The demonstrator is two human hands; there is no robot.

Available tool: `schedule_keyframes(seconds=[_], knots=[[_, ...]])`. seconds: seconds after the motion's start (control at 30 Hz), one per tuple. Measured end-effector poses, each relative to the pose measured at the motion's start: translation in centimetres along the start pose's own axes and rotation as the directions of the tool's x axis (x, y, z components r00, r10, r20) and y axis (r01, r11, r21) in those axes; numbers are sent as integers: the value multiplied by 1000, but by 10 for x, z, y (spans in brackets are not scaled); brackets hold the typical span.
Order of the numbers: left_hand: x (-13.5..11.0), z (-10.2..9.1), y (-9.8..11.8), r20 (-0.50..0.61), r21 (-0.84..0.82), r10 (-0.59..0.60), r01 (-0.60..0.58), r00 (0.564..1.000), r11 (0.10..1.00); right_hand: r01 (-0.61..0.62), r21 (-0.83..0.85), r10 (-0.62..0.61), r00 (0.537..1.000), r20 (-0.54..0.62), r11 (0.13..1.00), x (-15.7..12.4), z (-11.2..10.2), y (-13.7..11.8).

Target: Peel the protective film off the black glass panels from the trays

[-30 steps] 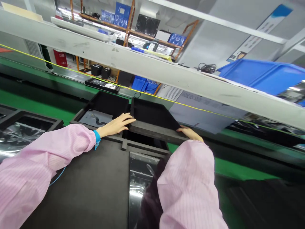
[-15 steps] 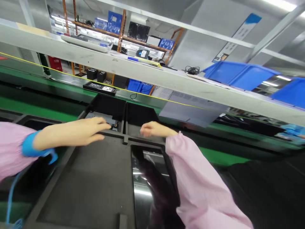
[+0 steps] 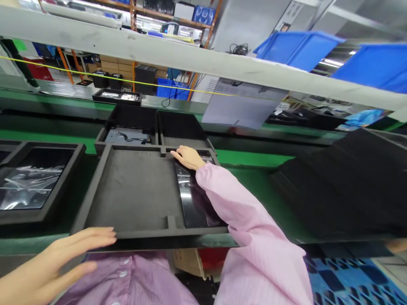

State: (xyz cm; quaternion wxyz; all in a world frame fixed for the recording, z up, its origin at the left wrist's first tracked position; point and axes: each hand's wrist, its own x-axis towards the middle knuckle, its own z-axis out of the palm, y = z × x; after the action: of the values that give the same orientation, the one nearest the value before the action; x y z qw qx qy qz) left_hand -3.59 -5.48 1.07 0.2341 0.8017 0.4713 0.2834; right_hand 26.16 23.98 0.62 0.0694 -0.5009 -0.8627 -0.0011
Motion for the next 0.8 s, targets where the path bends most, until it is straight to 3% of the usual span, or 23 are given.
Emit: schedule_keyframes(seconds=[0.1, 0.2, 0.3, 0.4, 0.5, 0.57, 0.7, 0.8], knots=[[47, 22, 5, -26, -310, -109, 96, 994, 946, -49, 31, 52, 994, -93, 998, 6, -40, -5], [91, 44, 15, -76, -653, -222, 120, 972, 748, -30, 57, 42, 975, -220, 998, 16, -94, -26], [116, 56, 28, 6, -846, -241, 133, 971, 516, 110, 108, -65, 934, -350, 988, 24, -125, -71], [115, 57, 37, -12, -916, -246, 88, 969, 392, 155, 184, -98, 953, -286, 971, 19, -119, -124], [93, 54, 35, -186, -887, -314, -22, 931, 461, 132, 233, -91, 979, -180, 963, -3, -94, -156], [73, 51, 29, -212, -880, -332, -31, 919, 475, 97, 163, -71, 985, -159, 982, -22, -78, -160], [41, 43, 16, -218, -886, -383, -17, 898, 463, -104, -161, 77, 983, -168, 981, -56, -55, -148], [29, 39, 15, -211, -888, -397, -5, 893, 460, -156, -236, 81, 950, -301, 959, -77, -45, -145]])
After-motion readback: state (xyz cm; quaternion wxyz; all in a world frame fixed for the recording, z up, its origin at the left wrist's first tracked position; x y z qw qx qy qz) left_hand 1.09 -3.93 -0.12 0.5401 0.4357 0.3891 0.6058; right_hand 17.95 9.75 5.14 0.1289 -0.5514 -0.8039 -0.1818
